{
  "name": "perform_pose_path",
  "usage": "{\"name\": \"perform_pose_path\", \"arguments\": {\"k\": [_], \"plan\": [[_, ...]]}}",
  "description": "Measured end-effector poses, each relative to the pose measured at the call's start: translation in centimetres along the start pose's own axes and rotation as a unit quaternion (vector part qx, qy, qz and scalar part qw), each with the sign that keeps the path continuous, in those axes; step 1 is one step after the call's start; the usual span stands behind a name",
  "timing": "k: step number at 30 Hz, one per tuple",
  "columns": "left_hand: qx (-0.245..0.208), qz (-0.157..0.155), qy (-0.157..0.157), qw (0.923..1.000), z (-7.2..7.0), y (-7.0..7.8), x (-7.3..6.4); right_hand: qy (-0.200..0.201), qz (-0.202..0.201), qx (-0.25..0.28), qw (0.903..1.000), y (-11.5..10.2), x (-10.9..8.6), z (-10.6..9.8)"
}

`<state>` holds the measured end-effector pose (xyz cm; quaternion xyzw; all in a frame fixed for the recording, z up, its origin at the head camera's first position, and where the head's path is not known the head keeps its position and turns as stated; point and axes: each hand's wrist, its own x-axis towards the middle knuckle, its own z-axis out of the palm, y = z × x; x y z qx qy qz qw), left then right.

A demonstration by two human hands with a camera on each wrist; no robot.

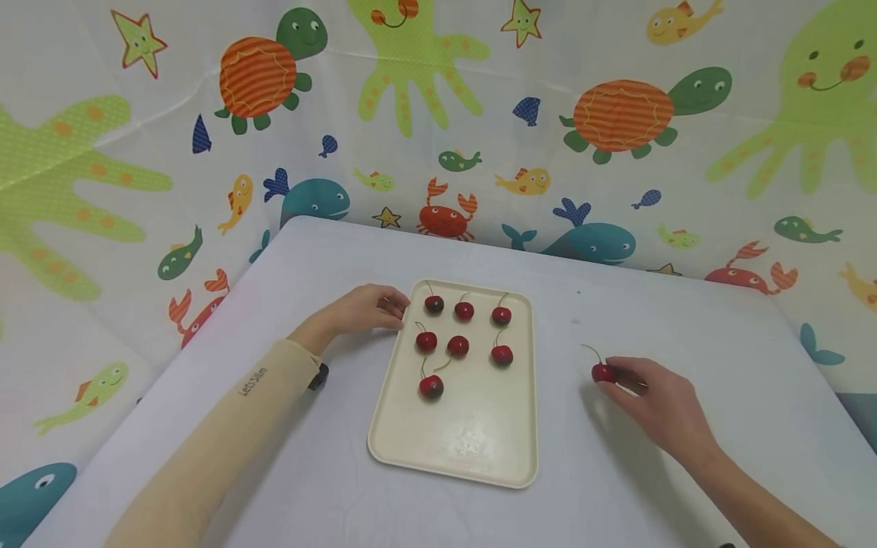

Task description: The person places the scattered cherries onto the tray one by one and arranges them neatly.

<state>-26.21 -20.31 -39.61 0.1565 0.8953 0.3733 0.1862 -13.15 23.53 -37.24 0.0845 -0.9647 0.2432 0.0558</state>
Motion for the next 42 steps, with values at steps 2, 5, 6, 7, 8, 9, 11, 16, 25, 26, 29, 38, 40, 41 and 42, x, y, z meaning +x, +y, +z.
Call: {"name": "perform_pose_path", "arguments": {"k": [2, 5, 6, 7, 8, 9, 11, 16, 25, 26, 29, 38, 40, 41, 42], "plan": [[-0.001, -0.001, 0.001, 1.0000, 0.0, 0.0, 0.0, 0.001, 0.007, 0.012, 0.9999, -0.4, 0.1, 0.1], [-0.001, -0.001, 0.002, 1.0000, 0.1, -0.1, 0.1, -0.004, 0.022, 0.029, 0.9993, -1.1, 0.2, 0.2], [-0.001, 0.000, 0.002, 1.0000, 0.1, -0.1, 0.1, -0.007, 0.027, 0.035, 0.9990, -1.3, 0.2, 0.2], [-0.001, 0.000, 0.002, 1.0000, 0.1, -0.1, 0.1, -0.008, 0.030, 0.042, 0.9986, -1.5, 0.3, 0.3], [-0.001, 0.000, 0.002, 1.0000, 0.1, -0.1, 0.1, -0.011, 0.034, 0.048, 0.9982, -1.6, 0.3, 0.3], [0.000, 0.001, 0.002, 1.0000, 0.1, -0.1, 0.1, -0.014, 0.038, 0.055, 0.9977, -1.8, 0.3, 0.3], [0.001, 0.002, 0.003, 1.0000, 0.1, -0.1, 0.1, -0.020, 0.044, 0.066, 0.9967, -2.2, 0.4, 0.4], [0.003, 0.008, 0.004, 1.0000, 0.2, -0.3, 0.2, -0.030, 0.054, 0.082, 0.9947, -3.2, 0.6, 0.8], [0.004, 0.009, 0.003, 0.9999, 0.1, -0.4, 0.1, -0.049, 0.074, 0.111, 0.9898, -4.4, 1.1, 1.5], [0.004, 0.009, 0.003, 0.9999, 0.1, -0.4, 0.1, -0.052, 0.075, 0.115, 0.9892, -4.5, 1.1, 1.6], [0.004, 0.008, 0.004, 1.0000, 0.1, -0.3, 0.1, -0.055, 0.073, 0.123, 0.9882, -4.7, 1.2, 1.8], [0.003, 0.011, 0.003, 0.9999, 0.1, -0.3, 0.0, -0.065, 0.070, 0.136, 0.9861, -5.7, 1.5, 2.4], [0.002, 0.010, 0.003, 0.9999, 0.1, -0.2, 0.0, -0.066, 0.068, 0.141, 0.9854, -6.0, 1.6, 2.5], [0.003, 0.012, 0.002, 0.9999, 0.1, -0.2, 0.0, -0.066, 0.069, 0.145, 0.9848, -6.1, 1.7, 2.6], [0.002, 0.012, 0.002, 0.9999, 0.1, -0.1, -0.1, -0.068, 0.070, 0.149, 0.9840, -6.2, 1.8, 2.7]]}}
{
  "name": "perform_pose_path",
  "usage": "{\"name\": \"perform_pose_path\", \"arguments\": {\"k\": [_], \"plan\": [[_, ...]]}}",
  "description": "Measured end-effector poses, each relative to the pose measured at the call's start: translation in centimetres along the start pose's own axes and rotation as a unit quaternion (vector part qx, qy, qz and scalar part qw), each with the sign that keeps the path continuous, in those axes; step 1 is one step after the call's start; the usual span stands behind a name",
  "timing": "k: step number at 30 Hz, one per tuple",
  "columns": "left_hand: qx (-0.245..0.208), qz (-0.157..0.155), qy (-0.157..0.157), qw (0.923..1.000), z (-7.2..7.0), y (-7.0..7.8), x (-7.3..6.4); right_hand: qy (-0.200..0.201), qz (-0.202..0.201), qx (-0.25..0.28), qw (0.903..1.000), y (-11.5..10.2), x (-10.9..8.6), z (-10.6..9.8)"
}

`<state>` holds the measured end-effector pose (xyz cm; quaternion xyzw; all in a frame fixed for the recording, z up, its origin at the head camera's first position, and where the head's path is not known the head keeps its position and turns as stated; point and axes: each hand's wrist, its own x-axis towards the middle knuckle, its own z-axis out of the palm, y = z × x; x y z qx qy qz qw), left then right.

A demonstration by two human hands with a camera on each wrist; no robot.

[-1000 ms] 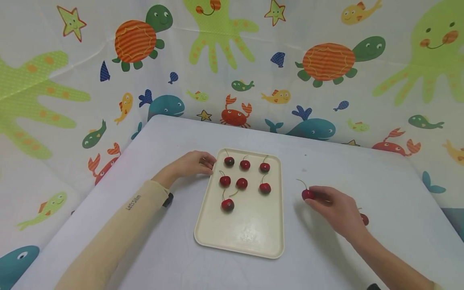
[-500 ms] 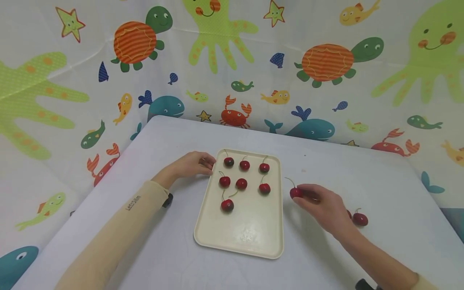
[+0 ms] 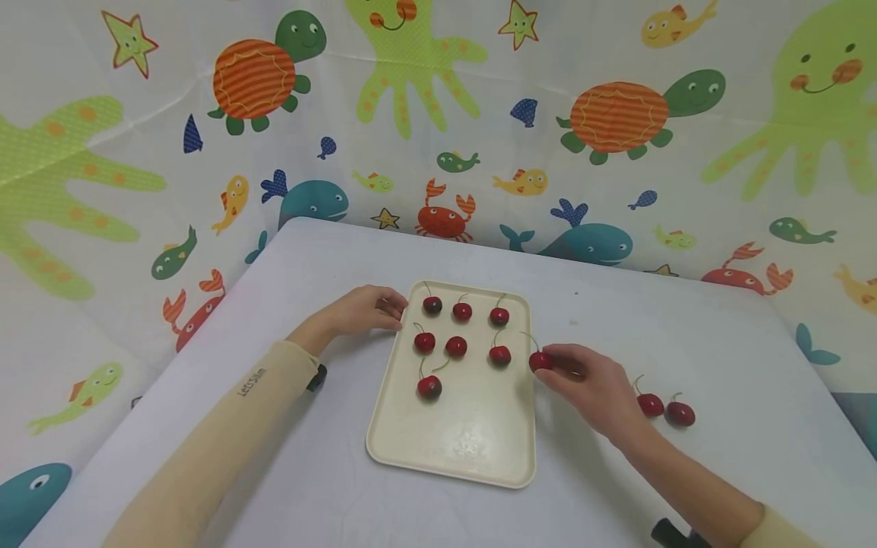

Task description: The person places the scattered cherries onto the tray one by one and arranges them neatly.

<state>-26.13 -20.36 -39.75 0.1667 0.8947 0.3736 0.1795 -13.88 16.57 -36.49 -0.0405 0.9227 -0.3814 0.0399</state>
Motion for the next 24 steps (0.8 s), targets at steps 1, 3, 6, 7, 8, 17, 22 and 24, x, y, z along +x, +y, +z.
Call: {"name": "perform_pose_path", "arguments": {"k": [1, 3, 6, 7, 8, 17, 22, 24], "plan": [[0.001, 0.002, 0.000, 1.0000, 0.0, 0.0, 0.0, -0.002, 0.001, 0.005, 1.0000, -0.1, 0.1, 0.2], [0.001, -0.001, 0.000, 1.0000, 0.0, 0.0, 0.0, -0.009, 0.004, 0.015, 0.9998, -0.3, 0.2, 0.5], [0.004, -0.004, 0.000, 1.0000, 0.0, 0.0, 0.1, -0.016, 0.010, 0.027, 0.9994, -0.7, 0.3, 1.1], [0.005, -0.004, 0.001, 1.0000, 0.0, 0.0, 0.1, -0.017, 0.011, 0.030, 0.9993, -0.8, 0.3, 1.3], [0.004, -0.006, 0.001, 1.0000, 0.0, 0.0, 0.1, -0.020, 0.012, 0.033, 0.9992, -1.0, 0.3, 1.6], [0.001, -0.005, 0.001, 1.0000, 0.0, -0.2, 0.3, -0.034, 0.004, 0.051, 0.9981, -1.8, 0.6, 3.3], [0.003, -0.005, 0.001, 1.0000, 0.0, -0.2, 0.2, -0.044, 0.011, 0.059, 0.9973, -2.2, 0.8, 4.2], [0.004, -0.005, 0.002, 1.0000, 0.1, -0.2, 0.2, -0.048, 0.011, 0.059, 0.9970, -2.3, 0.8, 4.6]]}}
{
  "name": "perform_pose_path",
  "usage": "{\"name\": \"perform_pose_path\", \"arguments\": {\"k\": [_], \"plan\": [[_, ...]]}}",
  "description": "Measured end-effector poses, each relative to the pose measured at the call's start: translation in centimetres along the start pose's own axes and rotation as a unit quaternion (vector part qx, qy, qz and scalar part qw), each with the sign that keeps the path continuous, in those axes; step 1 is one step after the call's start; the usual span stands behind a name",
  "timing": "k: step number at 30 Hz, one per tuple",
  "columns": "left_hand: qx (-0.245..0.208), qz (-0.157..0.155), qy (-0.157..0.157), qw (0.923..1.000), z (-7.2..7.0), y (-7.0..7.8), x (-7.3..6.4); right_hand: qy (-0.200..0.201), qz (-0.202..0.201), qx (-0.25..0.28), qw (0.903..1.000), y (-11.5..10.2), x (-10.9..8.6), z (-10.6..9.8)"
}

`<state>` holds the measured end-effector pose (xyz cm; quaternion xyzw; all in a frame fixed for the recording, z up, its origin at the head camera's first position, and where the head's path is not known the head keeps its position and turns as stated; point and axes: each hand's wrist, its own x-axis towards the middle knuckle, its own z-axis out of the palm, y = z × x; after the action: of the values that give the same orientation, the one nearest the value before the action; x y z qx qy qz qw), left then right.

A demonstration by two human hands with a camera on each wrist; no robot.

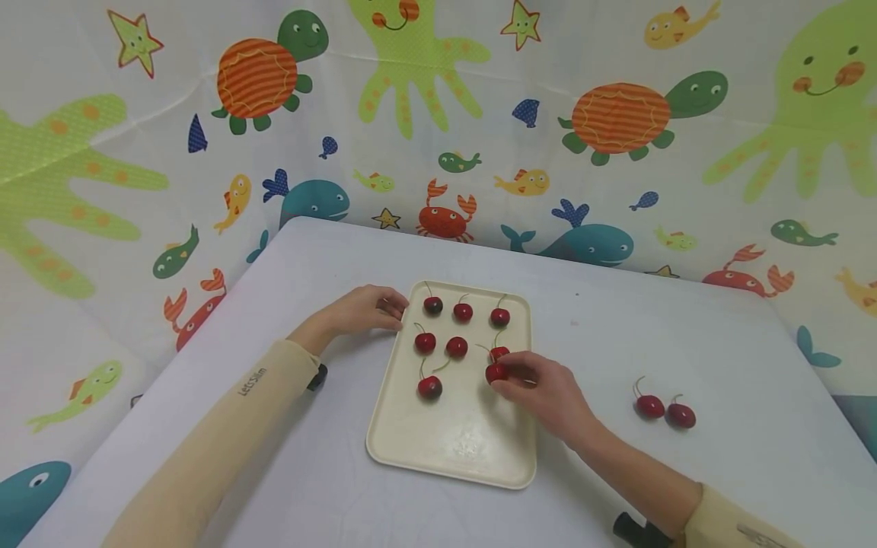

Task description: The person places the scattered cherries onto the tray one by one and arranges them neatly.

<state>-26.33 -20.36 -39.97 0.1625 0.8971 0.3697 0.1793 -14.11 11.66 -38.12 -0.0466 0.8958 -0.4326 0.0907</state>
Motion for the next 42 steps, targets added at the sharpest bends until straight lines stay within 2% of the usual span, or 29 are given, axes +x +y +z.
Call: {"name": "perform_pose_path", "arguments": {"k": [20, 29, 42], "plan": [[-0.010, -0.007, -0.003, 0.9999, 0.0, 0.2, -0.3, -0.012, 0.005, -0.001, 0.9999, -0.1, 0.4, 2.7], [-0.007, 0.004, -0.001, 1.0000, -0.1, 0.3, -0.4, -0.023, -0.001, -0.009, 0.9997, -0.4, 0.6, 3.2], [-0.006, -0.006, -0.001, 1.0000, -0.1, 0.1, -0.2, -0.025, -0.019, -0.017, 0.9994, -0.6, 0.5, 3.3]]}}
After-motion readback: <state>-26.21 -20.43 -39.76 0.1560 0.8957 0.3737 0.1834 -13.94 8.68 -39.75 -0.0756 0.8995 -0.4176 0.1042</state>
